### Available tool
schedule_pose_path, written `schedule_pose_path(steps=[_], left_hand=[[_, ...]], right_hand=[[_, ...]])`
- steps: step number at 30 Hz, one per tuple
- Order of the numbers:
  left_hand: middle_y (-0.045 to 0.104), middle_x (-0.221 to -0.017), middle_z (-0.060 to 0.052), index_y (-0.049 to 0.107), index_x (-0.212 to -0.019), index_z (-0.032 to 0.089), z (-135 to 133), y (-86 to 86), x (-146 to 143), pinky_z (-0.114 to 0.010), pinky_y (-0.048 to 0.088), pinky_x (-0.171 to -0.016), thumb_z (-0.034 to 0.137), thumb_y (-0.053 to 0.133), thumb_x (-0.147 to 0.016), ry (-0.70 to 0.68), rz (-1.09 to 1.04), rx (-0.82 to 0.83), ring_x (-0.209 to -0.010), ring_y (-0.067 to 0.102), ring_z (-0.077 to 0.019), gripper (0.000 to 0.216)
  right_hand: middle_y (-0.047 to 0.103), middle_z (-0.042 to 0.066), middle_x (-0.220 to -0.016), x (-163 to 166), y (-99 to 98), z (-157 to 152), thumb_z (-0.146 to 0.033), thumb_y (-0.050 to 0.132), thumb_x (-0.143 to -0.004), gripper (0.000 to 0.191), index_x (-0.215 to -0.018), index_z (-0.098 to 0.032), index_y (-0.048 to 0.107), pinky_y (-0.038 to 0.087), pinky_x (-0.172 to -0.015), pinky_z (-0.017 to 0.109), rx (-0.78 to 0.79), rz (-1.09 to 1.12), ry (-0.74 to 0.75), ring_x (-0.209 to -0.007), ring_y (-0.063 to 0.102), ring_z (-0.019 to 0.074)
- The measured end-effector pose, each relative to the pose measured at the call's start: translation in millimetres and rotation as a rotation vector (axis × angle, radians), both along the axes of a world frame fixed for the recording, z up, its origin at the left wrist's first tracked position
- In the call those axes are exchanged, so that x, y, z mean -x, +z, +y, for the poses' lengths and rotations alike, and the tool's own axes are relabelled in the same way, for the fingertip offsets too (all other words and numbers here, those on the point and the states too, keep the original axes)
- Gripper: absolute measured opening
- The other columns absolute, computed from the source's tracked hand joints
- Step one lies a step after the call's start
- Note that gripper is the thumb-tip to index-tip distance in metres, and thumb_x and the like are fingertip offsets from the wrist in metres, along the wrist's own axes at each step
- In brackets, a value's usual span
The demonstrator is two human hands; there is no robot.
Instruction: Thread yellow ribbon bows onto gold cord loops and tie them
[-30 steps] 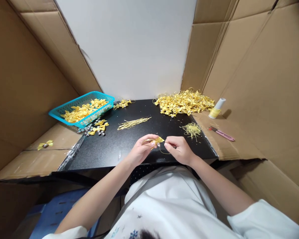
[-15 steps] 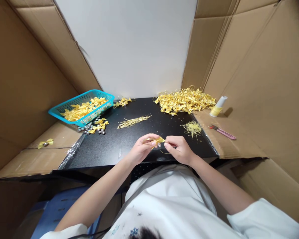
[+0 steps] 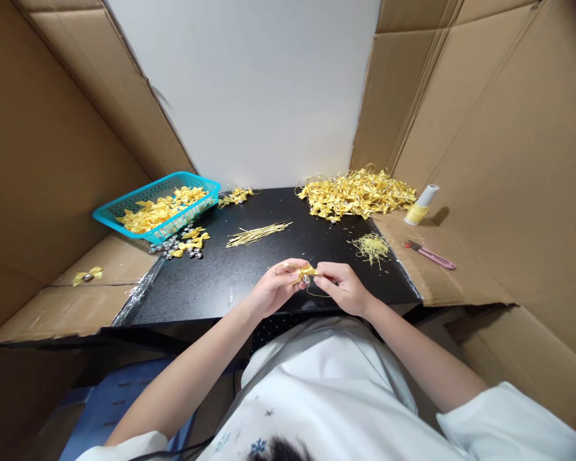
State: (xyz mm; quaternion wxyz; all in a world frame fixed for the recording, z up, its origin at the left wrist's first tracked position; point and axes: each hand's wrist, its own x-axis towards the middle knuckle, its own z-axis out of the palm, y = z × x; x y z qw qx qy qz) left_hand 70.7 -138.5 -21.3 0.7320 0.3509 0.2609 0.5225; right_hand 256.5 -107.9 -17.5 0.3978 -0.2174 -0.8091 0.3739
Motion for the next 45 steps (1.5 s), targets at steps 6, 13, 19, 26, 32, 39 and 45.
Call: schedule_pose_path(steps=[6, 13, 19, 26, 32, 39, 45], left_hand=[[0.072, -0.080, -0.003, 0.075, -0.086, 0.016, -1.9, 3.9, -2.5, -0.022, 0.046, -0.070, 0.020, 0.082, -0.063, -0.040, -0.031, 0.044, -0.070, 0.062, -0.0102, 0.024], [0.071, -0.079, -0.003, 0.074, -0.086, 0.015, -2.6, 4.5, -2.3, -0.023, 0.045, -0.067, 0.016, 0.080, -0.064, -0.055, -0.051, 0.074, -0.070, 0.061, -0.0109, 0.022], [0.071, -0.075, -0.004, 0.075, -0.085, 0.014, -1.9, 3.8, -1.2, -0.024, 0.045, -0.066, 0.016, 0.080, -0.063, -0.055, -0.021, 0.088, -0.068, 0.060, -0.0110, 0.023], [0.069, -0.072, -0.003, 0.075, -0.084, 0.013, -3.4, 3.4, -3.1, -0.023, 0.045, -0.064, 0.016, 0.082, -0.061, -0.058, -0.019, 0.095, -0.064, 0.059, -0.0096, 0.024], [0.071, -0.077, -0.003, 0.075, -0.082, 0.015, -4.6, 5.3, -2.3, -0.023, 0.046, -0.066, 0.016, 0.082, -0.061, -0.041, -0.035, 0.088, -0.067, 0.061, -0.0106, 0.021], [0.070, -0.073, -0.002, 0.076, -0.077, 0.016, -4.4, 6.3, -3.7, -0.022, 0.047, -0.066, 0.018, 0.085, -0.058, -0.039, -0.018, 0.081, -0.065, 0.060, -0.0095, 0.021], [0.069, -0.072, -0.002, 0.076, -0.076, 0.015, -4.2, 4.5, -3.7, -0.023, 0.046, -0.066, 0.019, 0.084, -0.058, -0.034, 0.003, 0.078, -0.065, 0.060, -0.0098, 0.020]], right_hand=[[0.044, -0.002, -0.064, -3.0, -1.0, 6.6, -0.025, 0.046, -0.093, 0.026, -0.069, -0.018, 0.051, 0.032, -0.058, 0.024, -0.080, -0.038, 0.052, -0.060, 0.039, 0.0103], [0.043, -0.002, -0.062, -7.0, 5.7, 10.0, -0.017, 0.047, -0.092, 0.025, -0.067, -0.019, 0.045, 0.032, -0.060, 0.025, -0.236, -0.075, 0.066, -0.062, 0.039, 0.0124], [0.046, -0.001, -0.065, -11.6, 20.1, 10.3, -0.013, 0.043, -0.093, 0.027, -0.067, -0.020, 0.039, 0.032, -0.064, 0.027, -0.382, -0.175, 0.108, -0.063, 0.037, 0.0134], [0.045, -0.001, -0.065, -14.0, 31.3, 9.2, -0.012, 0.042, -0.091, 0.026, -0.066, -0.019, 0.039, 0.032, -0.065, 0.027, -0.409, -0.261, 0.135, -0.063, 0.036, 0.0132], [0.047, -0.001, -0.064, -14.8, 30.6, 7.8, -0.014, 0.043, -0.092, 0.025, -0.067, -0.020, 0.041, 0.033, -0.064, 0.027, -0.368, -0.229, 0.113, -0.063, 0.037, 0.0135], [0.046, -0.002, -0.063, -13.4, 30.6, 5.3, -0.011, 0.044, -0.089, 0.025, -0.066, -0.020, 0.038, 0.032, -0.062, 0.026, -0.341, -0.188, 0.106, -0.061, 0.037, 0.0128], [0.043, -0.002, -0.061, -13.5, 34.8, 5.8, -0.010, 0.045, -0.086, 0.026, -0.063, -0.020, 0.035, 0.031, -0.062, 0.026, -0.326, -0.229, 0.117, -0.060, 0.035, 0.0121]])
